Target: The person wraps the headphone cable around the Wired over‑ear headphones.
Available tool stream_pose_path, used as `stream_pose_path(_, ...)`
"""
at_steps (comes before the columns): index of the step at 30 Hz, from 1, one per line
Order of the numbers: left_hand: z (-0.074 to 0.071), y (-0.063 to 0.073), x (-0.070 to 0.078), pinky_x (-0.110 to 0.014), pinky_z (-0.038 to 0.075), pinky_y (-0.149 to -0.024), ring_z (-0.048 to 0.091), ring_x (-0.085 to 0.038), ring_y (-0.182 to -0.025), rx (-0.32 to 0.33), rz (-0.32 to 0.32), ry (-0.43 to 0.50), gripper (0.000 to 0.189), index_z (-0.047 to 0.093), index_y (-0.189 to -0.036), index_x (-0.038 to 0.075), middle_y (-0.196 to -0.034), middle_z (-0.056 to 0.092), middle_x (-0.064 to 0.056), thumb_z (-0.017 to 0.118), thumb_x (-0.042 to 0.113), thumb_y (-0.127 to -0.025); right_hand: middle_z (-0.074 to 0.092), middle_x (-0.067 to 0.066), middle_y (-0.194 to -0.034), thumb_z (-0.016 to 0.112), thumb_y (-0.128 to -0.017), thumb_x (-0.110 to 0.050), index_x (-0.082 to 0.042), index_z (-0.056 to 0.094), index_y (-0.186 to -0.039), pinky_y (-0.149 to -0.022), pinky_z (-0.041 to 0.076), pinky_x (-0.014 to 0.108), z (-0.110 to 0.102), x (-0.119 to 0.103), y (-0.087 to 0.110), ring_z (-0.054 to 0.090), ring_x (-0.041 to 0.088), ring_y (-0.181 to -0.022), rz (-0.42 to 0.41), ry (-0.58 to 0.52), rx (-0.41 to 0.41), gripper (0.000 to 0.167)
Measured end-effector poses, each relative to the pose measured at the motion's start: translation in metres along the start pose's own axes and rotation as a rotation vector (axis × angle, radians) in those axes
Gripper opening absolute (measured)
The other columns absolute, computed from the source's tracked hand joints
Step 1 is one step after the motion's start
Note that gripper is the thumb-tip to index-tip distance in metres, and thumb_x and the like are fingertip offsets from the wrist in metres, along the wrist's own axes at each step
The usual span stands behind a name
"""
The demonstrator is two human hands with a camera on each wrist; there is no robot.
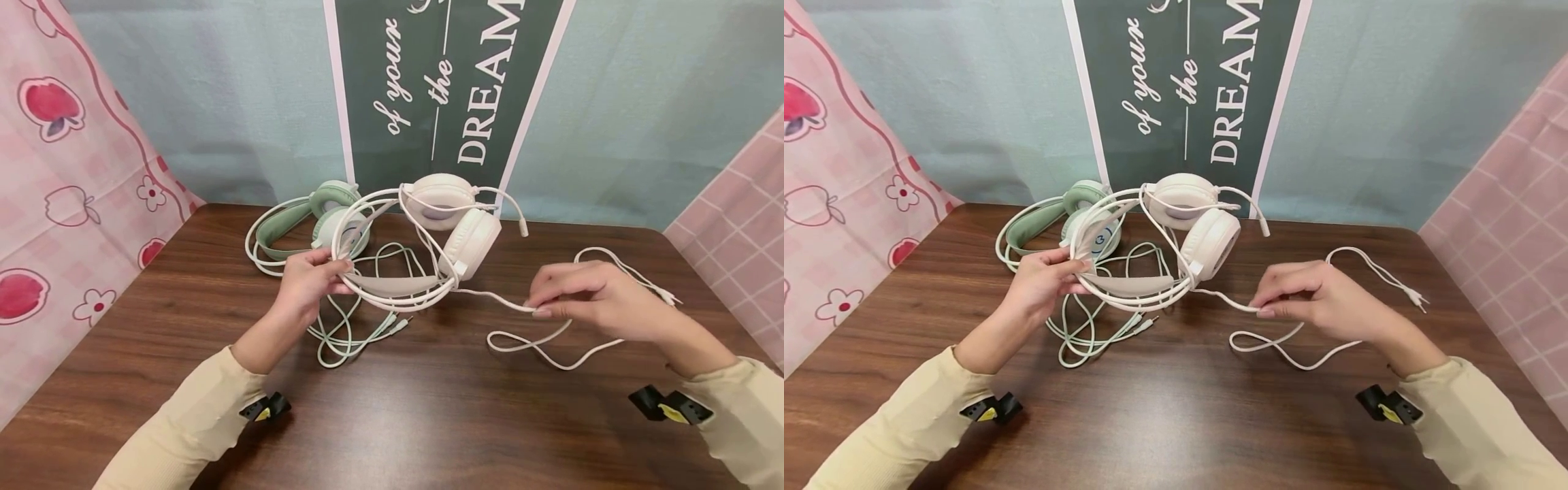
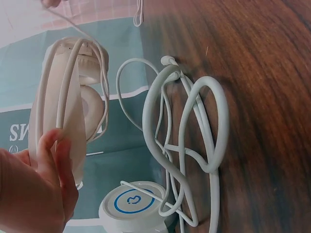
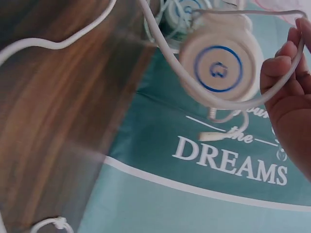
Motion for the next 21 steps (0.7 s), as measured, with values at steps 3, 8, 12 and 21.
stream_pose_path(3,0.003,0.001,0.000,-0.020,0.054,-0.047,0.061,-0.009,-0.053,-0.017,-0.005,-0.015,0.037,0.048,-0.116,-0.020,-0.069,0.058,-0.005,0.052,-0.015,-0.080,0.061,0.007,-0.086,0.063,-0.068,0.024,-0.003,0.068,-0.095,-0.065,0.045,0.019,-0.010,-0.002,-0.006,0.055,0.012,-0.080,0.043,0.064,0.029,0.038)
stream_pose_path(8,0.008,0.004,0.000,-0.019,0.054,-0.047,0.062,-0.009,-0.053,-0.048,-0.025,-0.024,0.039,0.046,-0.118,-0.020,-0.067,0.060,-0.004,0.052,-0.015,-0.080,0.062,0.004,-0.086,0.064,-0.066,0.024,-0.006,0.070,-0.092,-0.068,0.045,0.017,-0.022,-0.002,-0.011,0.055,0.010,-0.082,0.132,0.179,0.042,0.040)
stream_pose_path(12,0.011,0.004,0.000,-0.020,0.054,-0.047,0.062,-0.009,-0.053,-0.049,-0.040,-0.022,0.038,0.047,-0.117,-0.020,-0.067,0.060,-0.004,0.053,-0.014,-0.080,0.062,0.007,-0.087,0.063,-0.066,0.025,-0.003,0.069,-0.093,-0.069,0.046,0.018,-0.017,-0.005,-0.014,0.055,0.012,-0.082,0.073,0.059,0.004,0.039)
stream_pose_path(21,0.015,0.003,0.001,-0.020,0.053,-0.045,0.061,-0.008,-0.051,-0.033,-0.037,-0.022,0.034,0.050,-0.113,-0.020,-0.067,0.061,-0.005,0.053,-0.015,-0.079,0.064,0.002,-0.088,0.066,-0.069,0.019,-0.012,0.069,-0.094,-0.067,0.048,0.019,0.009,-0.006,-0.024,0.057,0.010,-0.080,0.081,0.055,-0.107,0.039)
Point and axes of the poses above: each hand's wrist, its own y-axis away from the middle knuckle, its own z-axis out of the palm, x = y × z, the point moved 9 cm from there along -y, towards the middle knuckle
